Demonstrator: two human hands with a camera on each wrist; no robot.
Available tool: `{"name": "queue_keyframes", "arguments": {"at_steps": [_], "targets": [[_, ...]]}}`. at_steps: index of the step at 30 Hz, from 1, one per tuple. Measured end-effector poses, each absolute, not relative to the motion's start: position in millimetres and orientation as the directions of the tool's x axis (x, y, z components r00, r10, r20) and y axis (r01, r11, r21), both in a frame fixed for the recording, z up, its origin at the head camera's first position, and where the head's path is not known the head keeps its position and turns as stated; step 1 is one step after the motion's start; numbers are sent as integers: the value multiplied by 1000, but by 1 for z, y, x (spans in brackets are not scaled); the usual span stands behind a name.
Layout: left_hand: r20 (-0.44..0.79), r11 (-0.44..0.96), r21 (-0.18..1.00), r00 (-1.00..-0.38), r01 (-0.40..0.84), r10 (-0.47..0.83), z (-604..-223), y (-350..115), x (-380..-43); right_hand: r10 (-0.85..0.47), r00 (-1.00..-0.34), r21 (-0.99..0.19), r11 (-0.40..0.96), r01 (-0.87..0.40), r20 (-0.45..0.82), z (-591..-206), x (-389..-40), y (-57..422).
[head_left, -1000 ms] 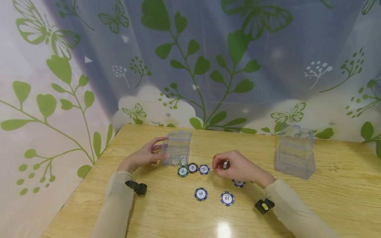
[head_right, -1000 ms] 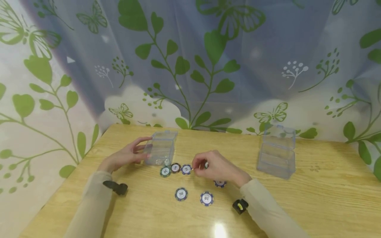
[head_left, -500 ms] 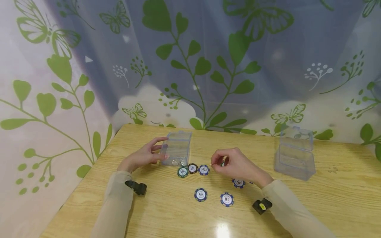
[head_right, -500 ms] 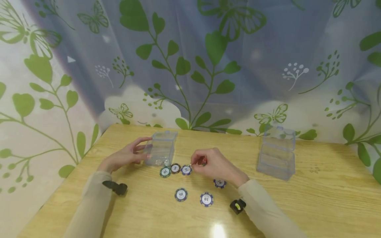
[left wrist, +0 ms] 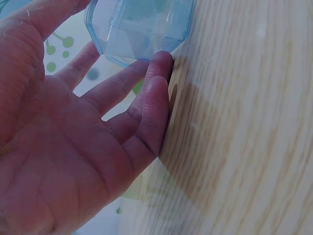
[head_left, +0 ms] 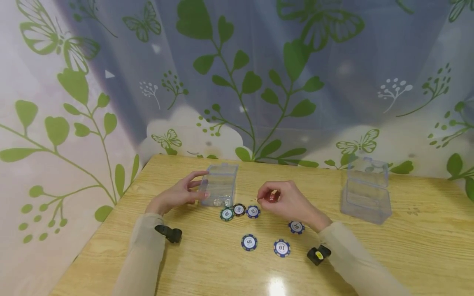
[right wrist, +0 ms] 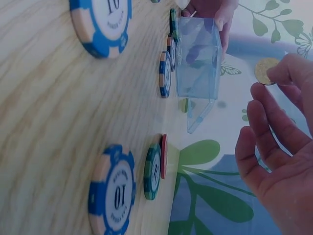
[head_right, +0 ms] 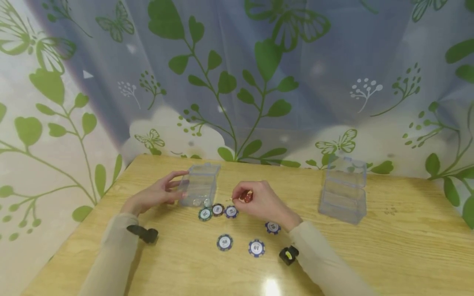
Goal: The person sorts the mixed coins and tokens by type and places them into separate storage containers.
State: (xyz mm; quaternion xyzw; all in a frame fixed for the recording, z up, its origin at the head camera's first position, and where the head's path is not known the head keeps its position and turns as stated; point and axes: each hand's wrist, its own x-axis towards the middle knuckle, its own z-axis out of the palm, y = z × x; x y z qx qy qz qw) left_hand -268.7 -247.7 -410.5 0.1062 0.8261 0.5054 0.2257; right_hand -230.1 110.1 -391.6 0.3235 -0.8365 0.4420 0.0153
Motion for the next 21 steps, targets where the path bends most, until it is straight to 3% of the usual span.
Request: {"name": "queue_keyframes", "arguments": {"at_steps": [21], "targets": [[-257, 462, 886, -880, -50, 399, -412, -248, -268, -516, -789, -711, 411, -570, 334, -395, -234, 87]]}}
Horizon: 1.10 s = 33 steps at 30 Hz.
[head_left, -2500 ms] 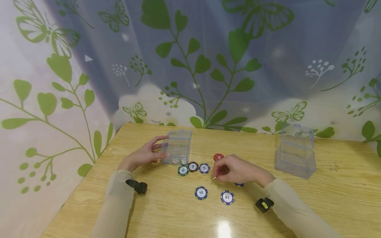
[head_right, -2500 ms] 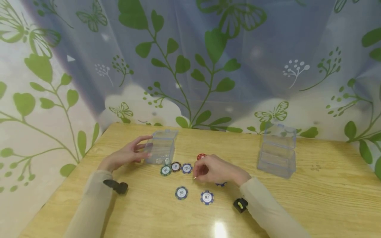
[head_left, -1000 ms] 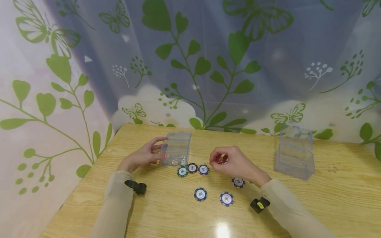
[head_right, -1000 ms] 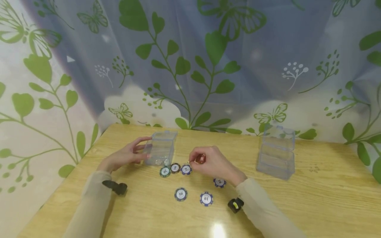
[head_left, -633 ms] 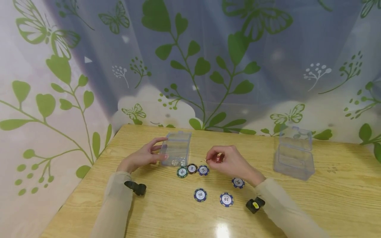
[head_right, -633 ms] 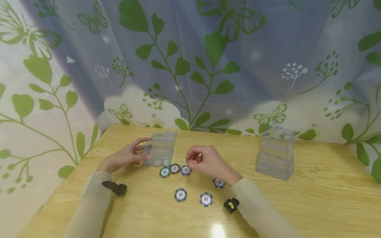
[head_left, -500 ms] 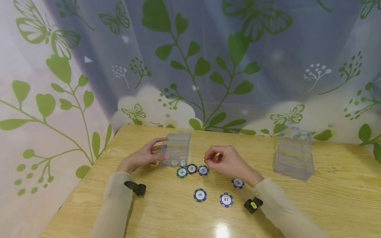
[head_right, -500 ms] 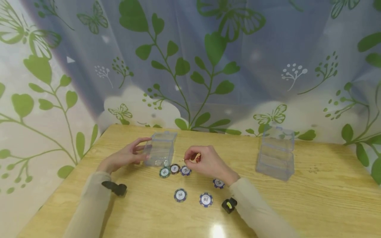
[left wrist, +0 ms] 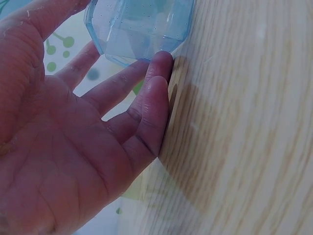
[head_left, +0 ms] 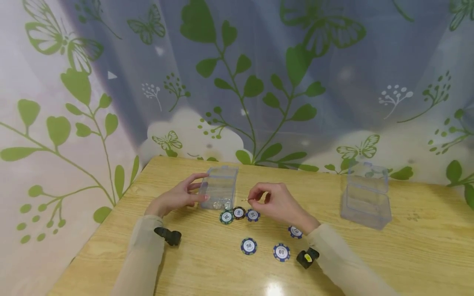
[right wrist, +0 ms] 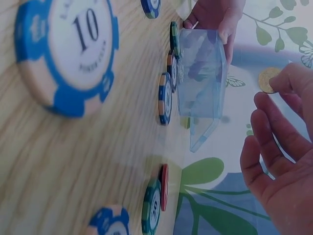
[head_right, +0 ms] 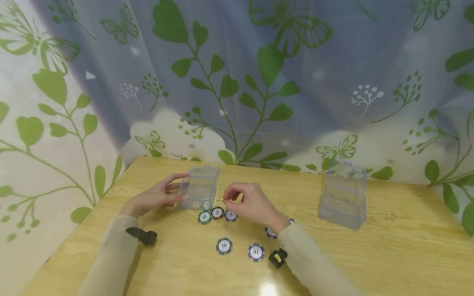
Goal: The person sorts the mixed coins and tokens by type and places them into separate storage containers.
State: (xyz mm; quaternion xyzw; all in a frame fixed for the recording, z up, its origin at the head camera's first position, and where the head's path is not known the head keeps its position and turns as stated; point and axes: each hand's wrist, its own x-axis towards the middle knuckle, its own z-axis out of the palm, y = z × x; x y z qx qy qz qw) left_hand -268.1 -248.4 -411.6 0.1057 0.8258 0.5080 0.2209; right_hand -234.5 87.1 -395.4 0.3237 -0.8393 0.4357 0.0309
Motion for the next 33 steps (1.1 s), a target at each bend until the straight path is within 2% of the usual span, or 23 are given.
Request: {"name": "queue_keyframes", "arguments": {"at_steps": [33], "targets": [[-250, 445, 894, -883, -52, 398, -413, -247, -268, -482, -814, -741, 407, -535, 323, -405, -247, 45]]}}
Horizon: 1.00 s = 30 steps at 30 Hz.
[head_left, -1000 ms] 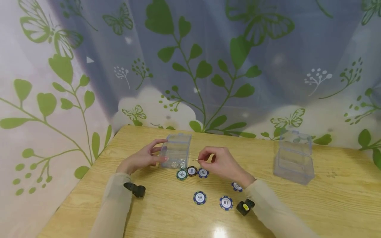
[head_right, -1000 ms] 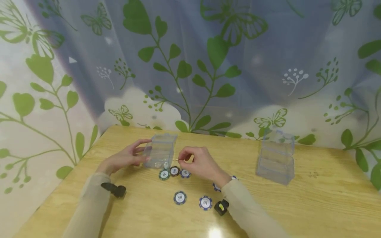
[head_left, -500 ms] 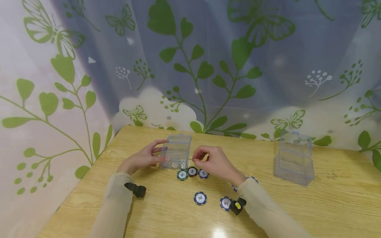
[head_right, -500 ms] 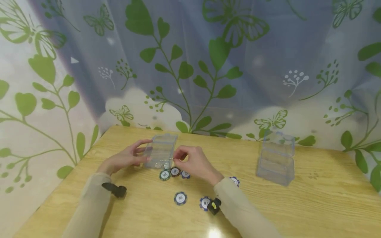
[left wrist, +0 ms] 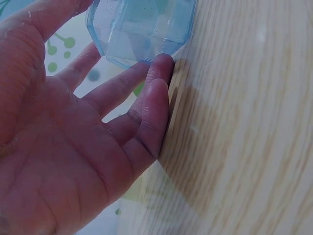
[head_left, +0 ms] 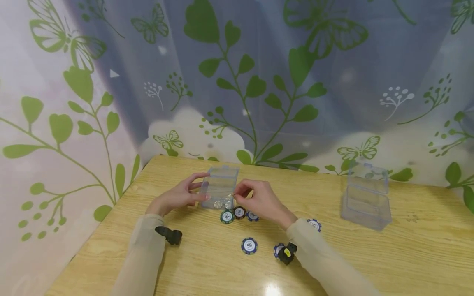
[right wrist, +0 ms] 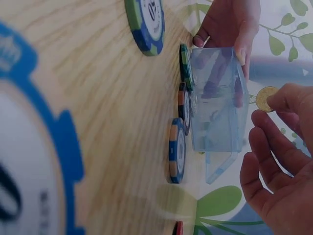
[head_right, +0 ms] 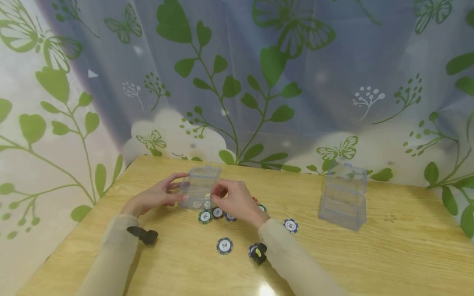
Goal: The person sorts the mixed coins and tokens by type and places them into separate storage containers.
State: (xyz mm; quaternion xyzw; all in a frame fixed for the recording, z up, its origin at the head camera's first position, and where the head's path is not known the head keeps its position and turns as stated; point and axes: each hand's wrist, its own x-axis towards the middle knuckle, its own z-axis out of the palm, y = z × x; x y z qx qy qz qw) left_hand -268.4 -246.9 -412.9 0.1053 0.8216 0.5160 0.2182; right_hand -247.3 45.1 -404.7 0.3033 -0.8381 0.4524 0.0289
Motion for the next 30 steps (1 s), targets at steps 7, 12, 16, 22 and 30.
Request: {"name": "queue_keyframes", "arguments": {"at_steps": [7, 12, 16, 22, 30], "targets": [[-255, 448, 892, -881, -56, 398, -411, -247, -267, -489, -823, -742, 429, -516, 289, -407, -249, 40], [-253, 445, 894, -882, -56, 398, -411, -247, -268, -485, -827, -738, 440, -512, 284, -409, -250, 39], [-257, 448, 892, -882, -60, 394, -410, -248, -268, -487, -827, -736, 442, -512, 283, -411, -251, 38], [-254, 458, 887, -885, -53, 390, -411, -248, -268, -496, -821, -738, 434, -517, 283, -411, -252, 36], [-255, 459, 887, -885, -54, 389, -411, -247, -268, -504, -819, -732, 443, -518, 274, -412, -254, 34]]}}
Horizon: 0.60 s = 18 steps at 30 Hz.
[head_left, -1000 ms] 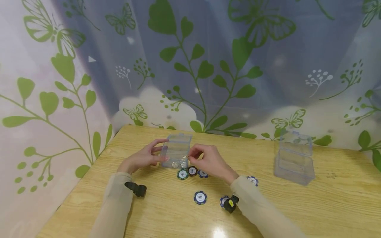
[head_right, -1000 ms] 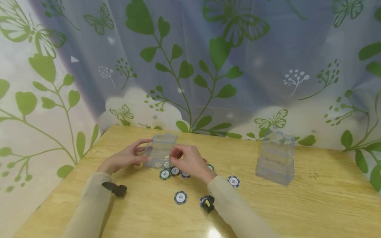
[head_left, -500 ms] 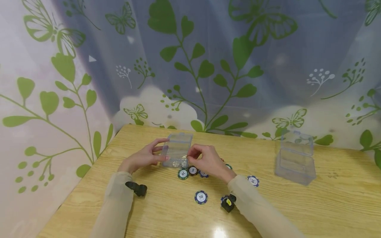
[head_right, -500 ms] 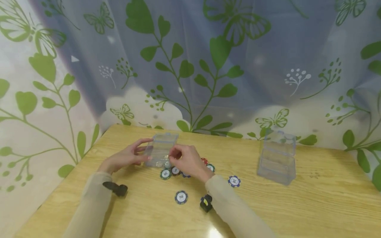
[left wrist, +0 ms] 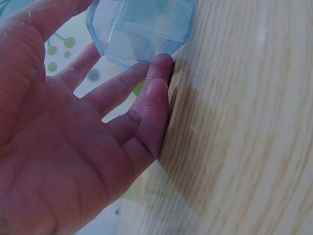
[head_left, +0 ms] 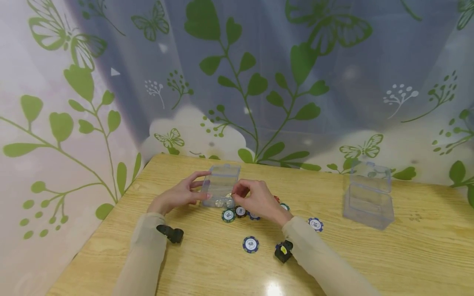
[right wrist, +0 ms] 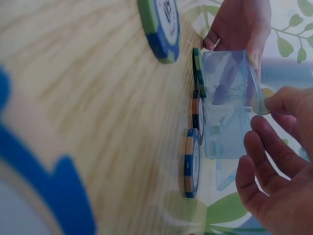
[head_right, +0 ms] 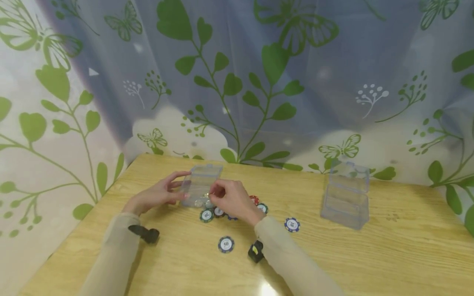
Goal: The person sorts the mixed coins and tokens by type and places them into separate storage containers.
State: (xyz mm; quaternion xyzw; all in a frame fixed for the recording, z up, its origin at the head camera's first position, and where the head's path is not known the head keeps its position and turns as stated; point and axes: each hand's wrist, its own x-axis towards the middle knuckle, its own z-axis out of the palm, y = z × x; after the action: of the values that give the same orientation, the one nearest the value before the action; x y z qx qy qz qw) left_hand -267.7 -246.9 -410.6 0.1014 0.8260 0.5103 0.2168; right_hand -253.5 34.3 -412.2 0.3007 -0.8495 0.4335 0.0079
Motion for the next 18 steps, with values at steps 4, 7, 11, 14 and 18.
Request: {"name": "queue_keyframes", "arguments": {"at_steps": [4, 7, 11, 14, 18], "targets": [[-259, 460, 886, -885, -58, 387, -410, -247, -267, -508, -822, -740, 443, -506, 258, -411, -253, 35], [-260, 461, 886, -884, -58, 388, -409, -247, -267, -507, -828, -750, 446, -488, 238, -411, -253, 36], [-259, 461, 885, -884, -57, 388, -409, -246, -267, -503, -836, -755, 455, -473, 220, -411, -253, 37], [-258, 462, 885, -884, -55, 389, -410, -246, -268, -501, -837, -747, 466, -474, 219, -411, -253, 39], [-259, 463, 884, -884, -55, 389, -411, -247, -268, -506, -833, -732, 478, -485, 222, -411, -253, 42]]}}
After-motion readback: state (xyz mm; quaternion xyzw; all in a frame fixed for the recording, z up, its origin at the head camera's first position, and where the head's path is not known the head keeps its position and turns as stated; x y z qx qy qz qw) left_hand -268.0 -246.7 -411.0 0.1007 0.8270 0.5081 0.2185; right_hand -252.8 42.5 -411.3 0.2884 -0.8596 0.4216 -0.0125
